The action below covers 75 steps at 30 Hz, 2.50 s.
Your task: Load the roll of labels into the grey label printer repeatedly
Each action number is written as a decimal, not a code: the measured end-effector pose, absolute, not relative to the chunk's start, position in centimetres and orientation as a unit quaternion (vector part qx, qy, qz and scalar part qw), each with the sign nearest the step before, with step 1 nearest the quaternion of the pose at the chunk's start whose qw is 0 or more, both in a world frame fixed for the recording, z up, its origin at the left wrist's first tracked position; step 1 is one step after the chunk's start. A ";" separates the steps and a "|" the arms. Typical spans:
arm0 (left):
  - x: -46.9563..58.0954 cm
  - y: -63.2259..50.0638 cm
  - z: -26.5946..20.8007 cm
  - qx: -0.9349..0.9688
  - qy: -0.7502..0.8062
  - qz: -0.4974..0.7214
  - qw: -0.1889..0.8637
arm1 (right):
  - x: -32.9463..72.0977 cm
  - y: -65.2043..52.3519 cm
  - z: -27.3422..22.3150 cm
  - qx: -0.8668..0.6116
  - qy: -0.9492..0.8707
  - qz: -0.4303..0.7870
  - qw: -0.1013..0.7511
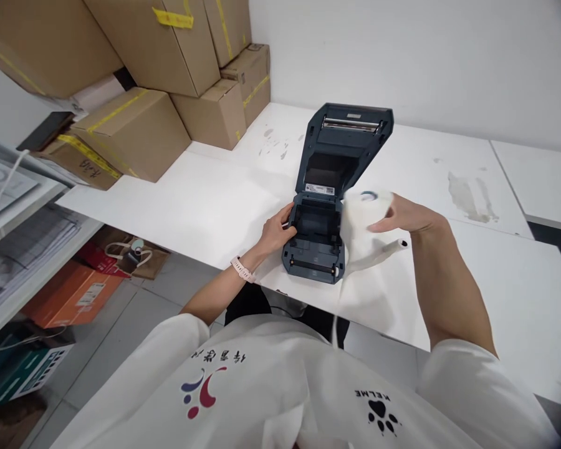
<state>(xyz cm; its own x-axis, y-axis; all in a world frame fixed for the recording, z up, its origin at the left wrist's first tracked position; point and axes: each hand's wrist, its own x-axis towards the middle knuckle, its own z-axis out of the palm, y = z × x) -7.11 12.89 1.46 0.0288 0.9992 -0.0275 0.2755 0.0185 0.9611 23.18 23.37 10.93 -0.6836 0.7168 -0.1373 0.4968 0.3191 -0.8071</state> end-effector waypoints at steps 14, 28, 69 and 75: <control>-7.4 13.1 -0.8 0.570 0.521 0.458 0.441 | 10.6 21.9 9.9 -0.388 -0.893 0.112 -0.200; -6.6 12.6 -0.2 0.555 0.487 0.483 0.470 | 15.4 6.2 5.6 -0.365 -0.918 0.112 0.104; -4.9 3.4 3.2 0.500 0.548 0.404 0.534 | 17.7 20.4 10.9 -0.481 -0.616 0.254 0.569; -5.6 2.8 2.3 0.494 0.555 0.382 0.549 | 15.3 28.8 15.3 -0.414 -0.642 0.432 0.479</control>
